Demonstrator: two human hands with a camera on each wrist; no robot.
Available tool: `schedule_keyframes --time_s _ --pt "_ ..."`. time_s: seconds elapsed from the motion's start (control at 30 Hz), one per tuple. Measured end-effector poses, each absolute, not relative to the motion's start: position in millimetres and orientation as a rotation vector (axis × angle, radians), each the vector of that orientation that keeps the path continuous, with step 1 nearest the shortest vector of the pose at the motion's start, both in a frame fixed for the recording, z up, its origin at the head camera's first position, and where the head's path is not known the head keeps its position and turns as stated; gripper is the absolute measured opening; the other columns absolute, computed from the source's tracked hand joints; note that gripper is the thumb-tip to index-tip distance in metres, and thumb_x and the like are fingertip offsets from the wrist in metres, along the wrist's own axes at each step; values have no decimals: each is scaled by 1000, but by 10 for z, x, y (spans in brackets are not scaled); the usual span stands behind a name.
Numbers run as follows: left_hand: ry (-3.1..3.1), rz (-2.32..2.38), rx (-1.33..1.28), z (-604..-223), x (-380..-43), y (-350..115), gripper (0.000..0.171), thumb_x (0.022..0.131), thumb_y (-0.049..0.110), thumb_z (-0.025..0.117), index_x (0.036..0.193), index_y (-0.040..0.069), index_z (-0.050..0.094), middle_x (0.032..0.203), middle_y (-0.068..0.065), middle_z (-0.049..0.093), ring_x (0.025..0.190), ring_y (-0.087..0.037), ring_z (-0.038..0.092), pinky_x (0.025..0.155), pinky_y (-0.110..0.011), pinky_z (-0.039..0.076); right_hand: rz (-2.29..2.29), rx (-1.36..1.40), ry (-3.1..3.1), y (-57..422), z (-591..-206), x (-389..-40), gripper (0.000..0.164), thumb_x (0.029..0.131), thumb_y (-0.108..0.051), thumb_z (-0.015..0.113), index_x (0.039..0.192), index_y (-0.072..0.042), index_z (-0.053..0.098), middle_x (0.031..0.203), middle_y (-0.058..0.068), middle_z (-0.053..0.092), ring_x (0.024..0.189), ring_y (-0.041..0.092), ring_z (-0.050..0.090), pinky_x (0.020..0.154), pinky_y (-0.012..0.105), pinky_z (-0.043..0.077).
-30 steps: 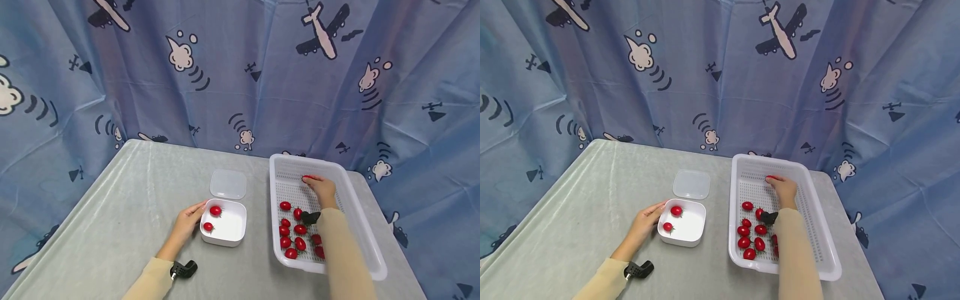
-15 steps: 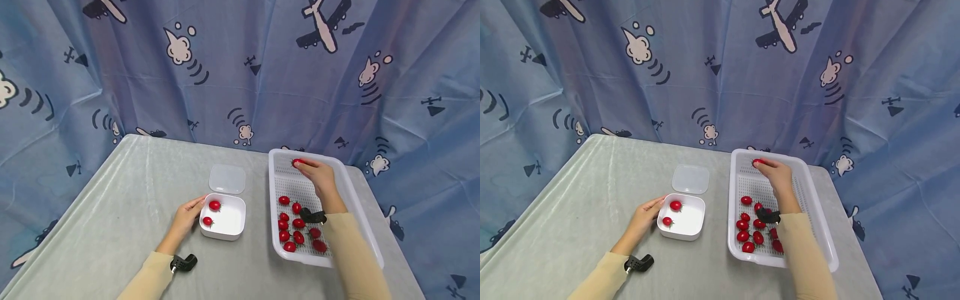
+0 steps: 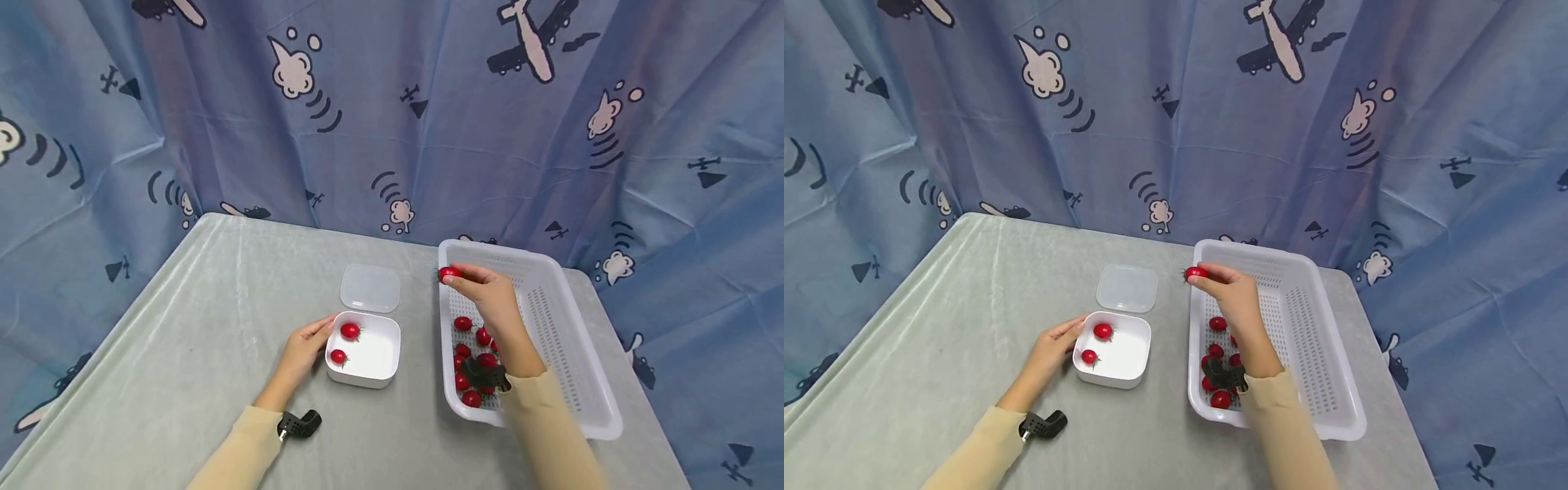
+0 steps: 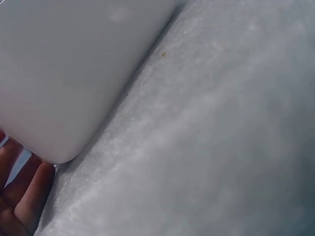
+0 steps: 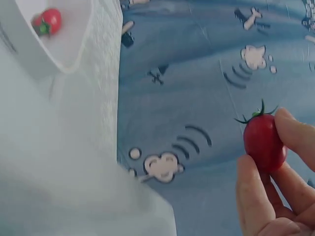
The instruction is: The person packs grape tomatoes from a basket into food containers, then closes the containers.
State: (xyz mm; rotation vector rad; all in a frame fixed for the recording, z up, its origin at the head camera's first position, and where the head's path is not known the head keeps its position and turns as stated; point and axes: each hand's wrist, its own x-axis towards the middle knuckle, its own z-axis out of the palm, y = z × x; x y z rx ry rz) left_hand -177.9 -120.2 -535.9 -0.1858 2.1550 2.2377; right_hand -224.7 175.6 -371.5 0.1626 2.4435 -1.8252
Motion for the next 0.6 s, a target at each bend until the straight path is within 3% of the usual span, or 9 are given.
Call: schedule_keyframes --time_s 0.07,0.17,0.33,0.43,0.6 --pt "2157 2232 -177 -5357 -1775 -1208 36 100 18 60 131 -1 63 135 -17 62 114 -9 63 94 -21 55 -1772 134 2471 1675 -3742 -2176 50 87 -28 78 130 -5 65 98 -15 72 100 2 62 101 29 51" --pt "2156 2229 -163 -5351 -1771 -1208 37 100 18 59 131 -1 62 136 -17 62 116 -10 63 95 -22 55 -1730 94 2498 1545 -3755 -2051 47 84 -25 81 126 -7 69 104 -6 74 98 5 64 92 26 53" --pt "2148 2237 -170 -5359 -1772 -1211 36 100 16 59 131 -1 63 135 -18 62 107 2 63 92 -18 54 -1764 43 2470 1315 -3771 -1856 42 81 -17 83 119 -6 73 101 -1 76 89 3 65 78 18 51" --pt "2150 2240 -173 -5373 -1782 -1218 36 99 17 60 131 -1 63 135 -18 62 105 5 62 92 -18 54 -1813 23 2410 1191 -3822 -1785 39 81 -12 82 118 -4 73 104 4 76 88 4 66 77 18 53" --pt "2153 2230 -168 -5379 -1794 -1216 37 99 18 61 131 0 63 135 -17 62 109 -1 63 96 -24 55 -1865 0 2320 1020 -3952 -1736 37 82 -11 81 117 -2 73 109 11 75 91 8 66 80 18 55"
